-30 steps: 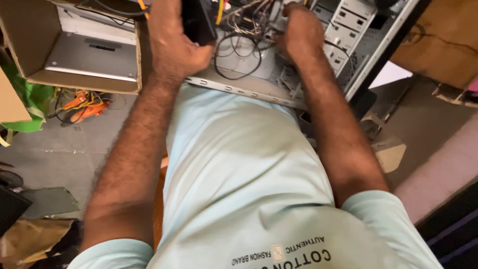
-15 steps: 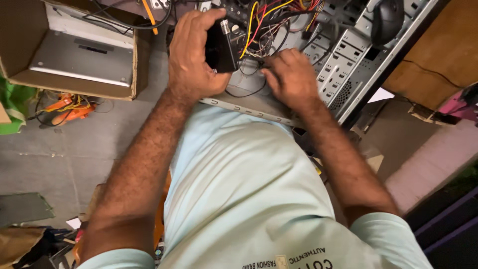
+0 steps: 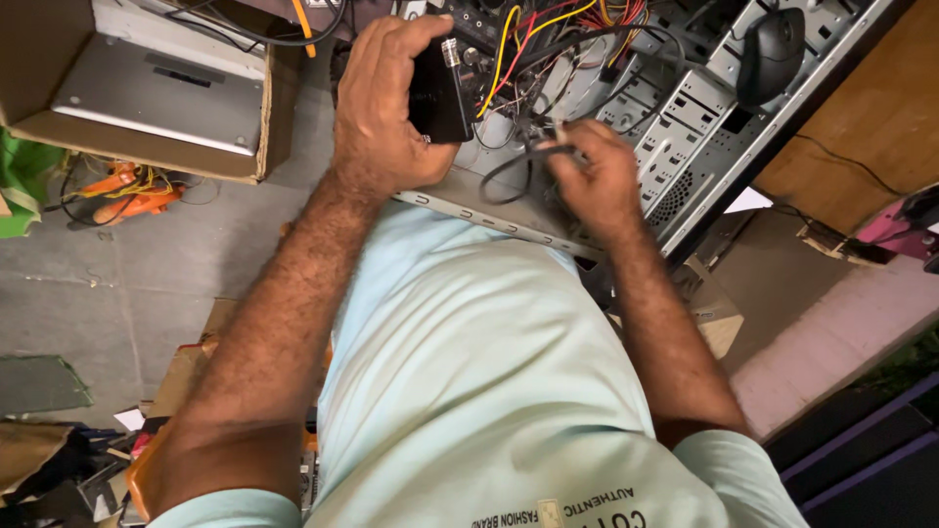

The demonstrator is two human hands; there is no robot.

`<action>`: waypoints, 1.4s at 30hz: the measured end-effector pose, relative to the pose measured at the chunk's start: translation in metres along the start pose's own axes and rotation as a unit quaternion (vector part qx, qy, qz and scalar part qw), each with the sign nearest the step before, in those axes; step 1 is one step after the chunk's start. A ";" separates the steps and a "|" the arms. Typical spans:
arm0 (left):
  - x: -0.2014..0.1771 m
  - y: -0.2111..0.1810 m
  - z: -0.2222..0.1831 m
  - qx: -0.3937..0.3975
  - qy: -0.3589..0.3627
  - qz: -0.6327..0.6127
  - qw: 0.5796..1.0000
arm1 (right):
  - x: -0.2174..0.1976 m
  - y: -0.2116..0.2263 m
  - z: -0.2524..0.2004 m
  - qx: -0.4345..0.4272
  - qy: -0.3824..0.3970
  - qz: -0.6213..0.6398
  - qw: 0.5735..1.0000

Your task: The person works on the interior of a desktop computer case by plugging and unplugging various internal cables, handling a hard drive, and touching components on the motherboard.

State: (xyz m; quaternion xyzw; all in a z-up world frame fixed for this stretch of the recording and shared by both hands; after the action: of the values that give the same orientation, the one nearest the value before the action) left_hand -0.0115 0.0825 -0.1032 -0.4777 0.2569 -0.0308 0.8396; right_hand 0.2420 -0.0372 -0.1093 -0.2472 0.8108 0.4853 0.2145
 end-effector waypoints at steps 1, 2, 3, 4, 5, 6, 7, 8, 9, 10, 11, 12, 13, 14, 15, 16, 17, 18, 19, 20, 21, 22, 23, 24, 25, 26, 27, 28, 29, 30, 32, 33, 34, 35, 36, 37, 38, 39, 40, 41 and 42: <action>0.000 0.001 0.000 0.008 -0.001 0.006 1.000 | -0.006 -0.009 -0.003 0.058 -0.038 -0.008 0.998; 0.000 0.001 0.000 0.015 -0.001 0.011 1.000 | -0.010 -0.017 -0.008 0.116 -0.075 -0.016 0.990; 0.001 0.001 0.000 0.013 -0.002 0.011 1.000 | -0.010 -0.022 -0.011 0.116 -0.074 -0.017 0.990; 0.000 0.001 0.000 0.017 -0.003 0.010 1.000 | -0.013 -0.028 -0.015 0.148 -0.122 0.003 0.981; 0.000 0.001 0.000 0.020 -0.005 0.009 1.000 | -0.016 -0.034 -0.018 0.178 -0.170 0.023 0.969; 0.000 0.000 0.000 0.019 -0.006 0.011 1.000 | -0.015 -0.037 -0.019 0.177 -0.168 0.023 0.970; 0.000 0.000 0.000 0.009 -0.004 0.007 1.000 | -0.016 -0.039 -0.022 0.135 -0.202 0.094 0.965; 0.000 -0.001 -0.001 -0.003 -0.002 0.003 1.000 | -0.018 -0.040 -0.025 0.094 -0.233 0.164 0.954; -0.001 -0.001 -0.002 -0.006 -0.002 0.004 1.000 | -0.022 -0.042 -0.026 0.094 -0.230 0.164 0.955; -0.001 -0.001 -0.002 0.006 -0.006 0.006 1.000 | -0.030 -0.041 -0.028 0.064 -0.259 0.171 0.949; -0.002 -0.002 -0.002 0.011 -0.009 0.008 1.000 | -0.036 -0.039 -0.030 0.032 -0.287 0.179 0.941; -0.002 -0.001 -0.001 0.017 -0.012 0.008 1.000 | -0.042 -0.037 -0.031 0.032 -0.286 0.177 0.941; -0.002 -0.001 -0.001 0.009 -0.008 0.003 1.000 | -0.053 -0.038 -0.031 0.044 -0.257 0.300 0.918; -0.001 -0.001 0.000 0.005 -0.008 0.000 1.000 | -0.059 -0.038 -0.032 0.054 -0.223 0.419 0.879; -0.001 0.000 0.000 0.002 -0.007 -0.003 1.000 | -0.065 -0.036 -0.034 0.054 -0.223 0.417 0.879; -0.001 -0.001 0.000 0.002 -0.013 -0.005 1.000 | -0.074 -0.033 -0.035 0.033 -0.196 0.381 0.903; -0.002 -0.002 0.000 0.002 -0.016 -0.006 1.000 | -0.084 -0.030 -0.037 0.013 -0.168 0.344 0.924; -0.002 -0.002 0.000 0.001 -0.022 -0.005 1.000 | -0.097 -0.029 -0.041 0.012 -0.164 0.343 0.925; -0.002 -0.001 0.000 -0.001 -0.020 -0.014 1.000 | -0.106 -0.023 -0.046 0.020 -0.080 0.270 0.959; -0.002 -0.001 -0.001 -0.004 -0.020 -0.018 1.000 | -0.109 -0.018 -0.053 0.029 0.005 0.192 0.981; -0.002 0.000 -0.002 -0.007 -0.020 -0.022 1.000 | -0.119 -0.012 -0.060 0.029 0.008 0.191 0.981; -0.002 0.000 -0.002 -0.001 -0.018 -0.024 1.000 | -0.125 -0.008 -0.068 0.114 0.115 0.148 0.976; -0.003 0.000 -0.002 0.002 -0.018 -0.025 1.000 | -0.126 -0.006 -0.073 0.196 0.220 0.102 0.950; -0.003 0.000 -0.002 0.006 -0.017 -0.027 0.999 | -0.129 -0.002 -0.072 0.196 0.219 0.101 0.950; -0.003 0.001 -0.002 0.002 -0.016 -0.025 1.000 | -0.130 0.007 -0.071 0.122 0.279 0.108 0.946; -0.002 0.001 -0.001 -0.001 -0.017 -0.024 1.000 | -0.129 0.016 -0.071 0.047 0.337 0.113 0.933; -0.002 0.001 -0.001 -0.004 -0.017 -0.023 1.000 | -0.130 0.021 -0.071 0.047 0.338 0.111 0.933; -0.003 0.001 -0.001 -0.001 -0.018 -0.026 1.000 | -0.131 0.028 -0.070 0.021 0.333 0.182 0.925; -0.003 0.001 -0.002 0.002 -0.018 -0.029 0.999 | -0.132 0.035 -0.070 -0.005 0.326 0.252 0.911; -0.004 0.001 -0.002 0.002 -0.018 -0.029 0.999 | -0.132 0.039 -0.072 -0.005 0.327 0.252 0.911; -0.003 0.002 0.000 0.004 -0.020 -0.028 0.999 | -0.136 0.042 -0.071 0.048 0.246 0.283 0.926; -0.002 0.003 0.001 0.007 -0.022 -0.028 0.999 | -0.135 0.046 -0.074 0.046 0.244 0.282 0.927; -0.002 0.002 0.000 0.006 -0.025 -0.037 0.999 | -0.138 0.047 -0.076 0.066 0.144 0.310 0.937; -0.003 0.001 0.000 0.004 -0.027 -0.040 0.999 | -0.144 0.047 -0.078 0.084 0.042 0.335 0.938; -0.003 0.001 -0.001 0.004 -0.028 -0.044 0.999 | -0.149 0.051 -0.081 0.085 0.043 0.335 0.937; -0.003 0.000 -0.001 0.002 -0.026 -0.041 0.999 | -0.155 0.055 -0.084 0.059 0.038 0.332 0.941; -0.003 0.001 0.001 0.003 -0.025 -0.039 0.999 | -0.160 0.057 -0.086 0.033 0.031 0.328 0.943; -0.003 0.001 0.002 0.004 -0.024 -0.038 0.999 | -0.165 0.056 -0.087 0.032 0.030 0.328 0.944; -0.004 0.001 0.001 0.005 -0.023 -0.036 0.999 | -0.172 0.059 -0.086 0.010 0.096 0.284 0.954; -0.004 0.001 0.000 0.005 -0.022 -0.035 0.999 | -0.175 0.063 -0.086 -0.014 0.161 0.240 0.957; -0.003 0.001 0.000 0.006 -0.022 -0.035 0.999 | -0.178 0.068 -0.088 -0.014 0.159 0.240 0.957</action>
State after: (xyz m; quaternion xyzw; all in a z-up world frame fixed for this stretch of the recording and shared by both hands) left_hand -0.0146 0.0843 -0.1027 -0.4818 0.2215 -0.0515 0.8463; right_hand 0.3312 -0.0541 0.0798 -0.1225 0.8630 0.4881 -0.0440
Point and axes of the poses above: each hand's wrist, its own z-axis towards the middle knuckle, its own x-axis out of the palm, y = z × x, the point moved 3 cm from there along z, towards the middle knuckle, and after that the axes turned 13 degrees about x, right-handed, at the moved point
